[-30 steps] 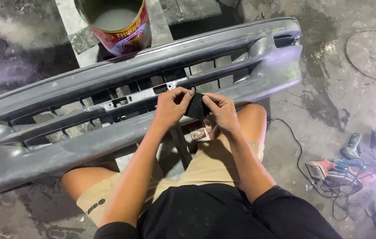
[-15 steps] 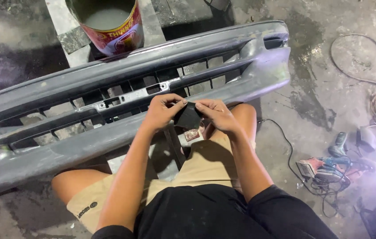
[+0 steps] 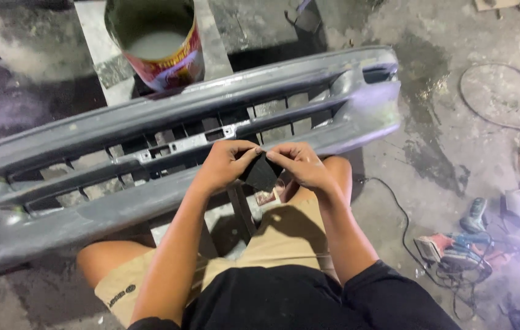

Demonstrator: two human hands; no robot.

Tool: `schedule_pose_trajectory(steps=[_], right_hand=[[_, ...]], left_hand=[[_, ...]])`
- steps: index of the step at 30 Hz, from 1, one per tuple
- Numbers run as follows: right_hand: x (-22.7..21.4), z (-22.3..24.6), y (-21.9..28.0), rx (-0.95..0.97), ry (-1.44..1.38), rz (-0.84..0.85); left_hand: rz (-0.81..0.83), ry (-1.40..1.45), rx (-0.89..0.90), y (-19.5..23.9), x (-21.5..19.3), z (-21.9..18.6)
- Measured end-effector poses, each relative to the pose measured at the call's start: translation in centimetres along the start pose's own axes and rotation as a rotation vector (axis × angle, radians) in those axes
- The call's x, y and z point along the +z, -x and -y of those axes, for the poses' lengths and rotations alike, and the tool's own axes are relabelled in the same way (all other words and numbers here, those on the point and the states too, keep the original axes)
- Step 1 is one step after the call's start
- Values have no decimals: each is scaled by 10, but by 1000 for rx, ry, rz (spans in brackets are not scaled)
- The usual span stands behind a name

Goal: Sanding a car bumper with a sanding block and water to prepare the surface.

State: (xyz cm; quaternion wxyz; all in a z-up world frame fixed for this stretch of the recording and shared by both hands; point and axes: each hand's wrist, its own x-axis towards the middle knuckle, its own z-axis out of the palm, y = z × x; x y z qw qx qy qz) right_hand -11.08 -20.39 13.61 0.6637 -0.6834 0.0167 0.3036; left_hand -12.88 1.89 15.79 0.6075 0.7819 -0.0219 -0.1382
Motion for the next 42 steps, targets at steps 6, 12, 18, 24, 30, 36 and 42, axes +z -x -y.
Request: schedule_pose_trajectory(steps=[6,12,18,24,30,36,42], right_hand=[[-12,6,-8,-102,-99,139],[-12,-10,-22,-107,-486,40],[30,-44,-26,-45,-538,-371],[0,-99,-57,198,-114,-716],[-30,-71,-75,223,68,-853],[-49,24,-75,192,-86,-977],[-135,-162,-184,87,-91,-1258]], left_hand=[[-222,-30,151,-21,12,11],[-561,-135,209,-29,33,8],[-664,-128,73,-34,72,13],[-404,58,-184,-43,95,33],[-267,-425,-57,-79,68,40],[-232,-1053,320,-146,42,101],[311,-1000,-67,-173,37,121]])
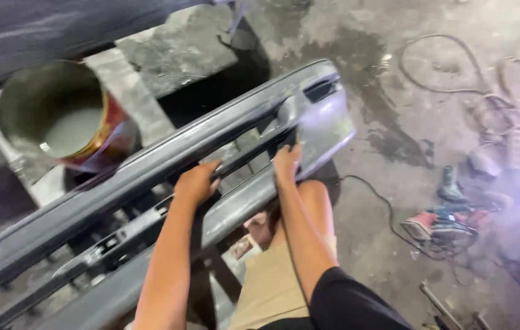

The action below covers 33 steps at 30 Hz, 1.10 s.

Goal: Sanding a car bumper with a sanding block and water to prepare the surface.

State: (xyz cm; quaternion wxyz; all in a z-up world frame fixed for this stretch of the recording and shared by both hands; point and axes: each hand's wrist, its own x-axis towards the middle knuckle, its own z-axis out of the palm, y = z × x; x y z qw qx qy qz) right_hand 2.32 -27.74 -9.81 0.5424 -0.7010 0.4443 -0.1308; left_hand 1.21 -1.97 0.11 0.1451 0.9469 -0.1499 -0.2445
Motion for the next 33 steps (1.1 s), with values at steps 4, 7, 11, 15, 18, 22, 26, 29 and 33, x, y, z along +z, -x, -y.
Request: schedule_pose_trajectory(steps=[4,7,11,15,18,22,26,29,33], right_hand=[[7,45,21,133,-658,64],[39,90,84,3,-160,4],[50,73,151,58,-33,112],[40,89,98,-85,-39,98],[47,75,72,-19,-119,49],[53,66,142,-56,6,161],[64,28,42,-118,-65,43],[64,32,74,-117,-84,19],[54,42,99,-133,-84,105]], left_hand=[[43,10,45,-5,-6,5],[55,3,-31,-15,-10,8],[104,118,-33,0,-15,15],[116,120,-11,-1,-24,14],[99,173,-6,-8,-14,20],[87,196,-13,-8,-12,19],[86,230,-5,-1,-24,17],[97,203,-2,0,-23,17],[95,214,-14,-1,-30,13]])
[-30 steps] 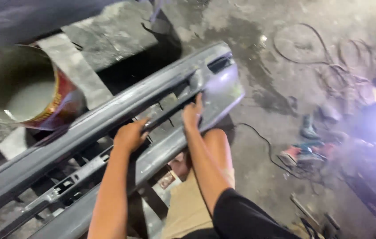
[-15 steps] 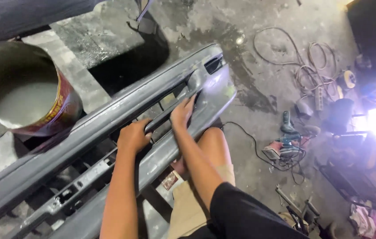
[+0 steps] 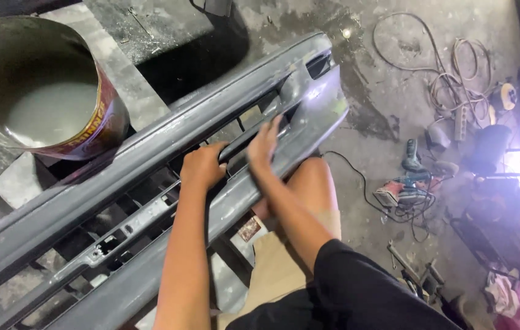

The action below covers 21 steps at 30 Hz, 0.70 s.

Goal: Sanding a car bumper with a sanding block and water to prepare the surface.

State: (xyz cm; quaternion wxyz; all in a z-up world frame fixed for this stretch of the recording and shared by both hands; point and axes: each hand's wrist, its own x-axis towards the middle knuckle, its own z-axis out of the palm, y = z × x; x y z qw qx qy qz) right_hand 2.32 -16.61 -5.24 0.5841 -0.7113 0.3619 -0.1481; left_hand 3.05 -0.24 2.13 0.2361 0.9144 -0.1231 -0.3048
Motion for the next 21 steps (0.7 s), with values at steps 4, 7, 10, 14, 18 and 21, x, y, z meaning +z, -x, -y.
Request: schedule_pose_trajectory(steps=[4,7,10,14,18,21], right_hand=[[-10,-87,-99,-40,90,-206],[-3,-93,-73,-486,700,-14],[-19,-80,-68,-284,337,12],[-17,-73,-54,-172,914,25],[-1,-14,-6,-39,100,-6],[-17,-74,-113,-22,26,-158]], left_hand=[[9,-8,4,4,5,6],[-22,-39,11,-1,-4,-4],[-15,7,-14,-9,0,3],[4,-56,6,-4,15,7],[-31,13,31,-3,8,7],[-20,-21,15,-4,0,1]])
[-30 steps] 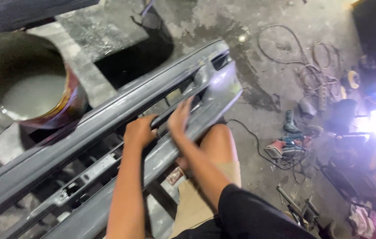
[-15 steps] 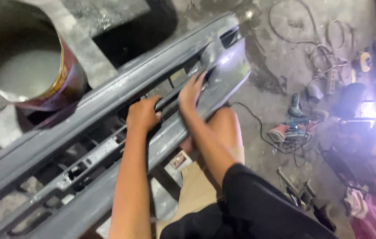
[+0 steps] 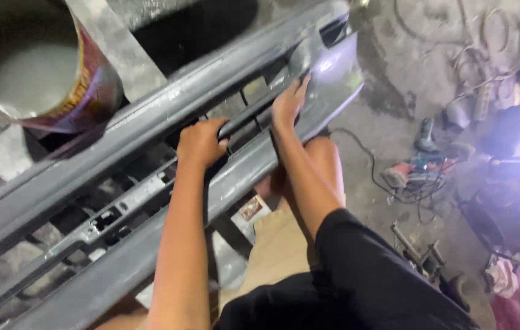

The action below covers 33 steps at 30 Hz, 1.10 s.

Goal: Sanding a car bumper with a sanding block and water to prepare the surface.

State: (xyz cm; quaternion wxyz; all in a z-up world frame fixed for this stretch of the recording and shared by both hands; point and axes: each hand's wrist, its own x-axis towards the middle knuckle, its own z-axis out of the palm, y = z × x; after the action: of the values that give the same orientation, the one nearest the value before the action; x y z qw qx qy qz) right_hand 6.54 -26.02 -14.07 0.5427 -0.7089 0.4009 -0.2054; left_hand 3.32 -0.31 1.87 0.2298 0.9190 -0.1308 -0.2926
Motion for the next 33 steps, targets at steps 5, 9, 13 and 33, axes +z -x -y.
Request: schedule_pose_trajectory(steps=[5,9,13,33], right_hand=[[-17,80,96,-33,74,202],[-12,27,29,12,-25,129],[-20,112,108,138,-14,222],[-15,60,58,-67,-40,155]], left_hand=[[-12,-16,0,-3,1,-6],[-31,-60,-47,-4,9,-5],[-28,-65,-66,-2,5,-16],[-191,-107,-6,-9,22,-13]])
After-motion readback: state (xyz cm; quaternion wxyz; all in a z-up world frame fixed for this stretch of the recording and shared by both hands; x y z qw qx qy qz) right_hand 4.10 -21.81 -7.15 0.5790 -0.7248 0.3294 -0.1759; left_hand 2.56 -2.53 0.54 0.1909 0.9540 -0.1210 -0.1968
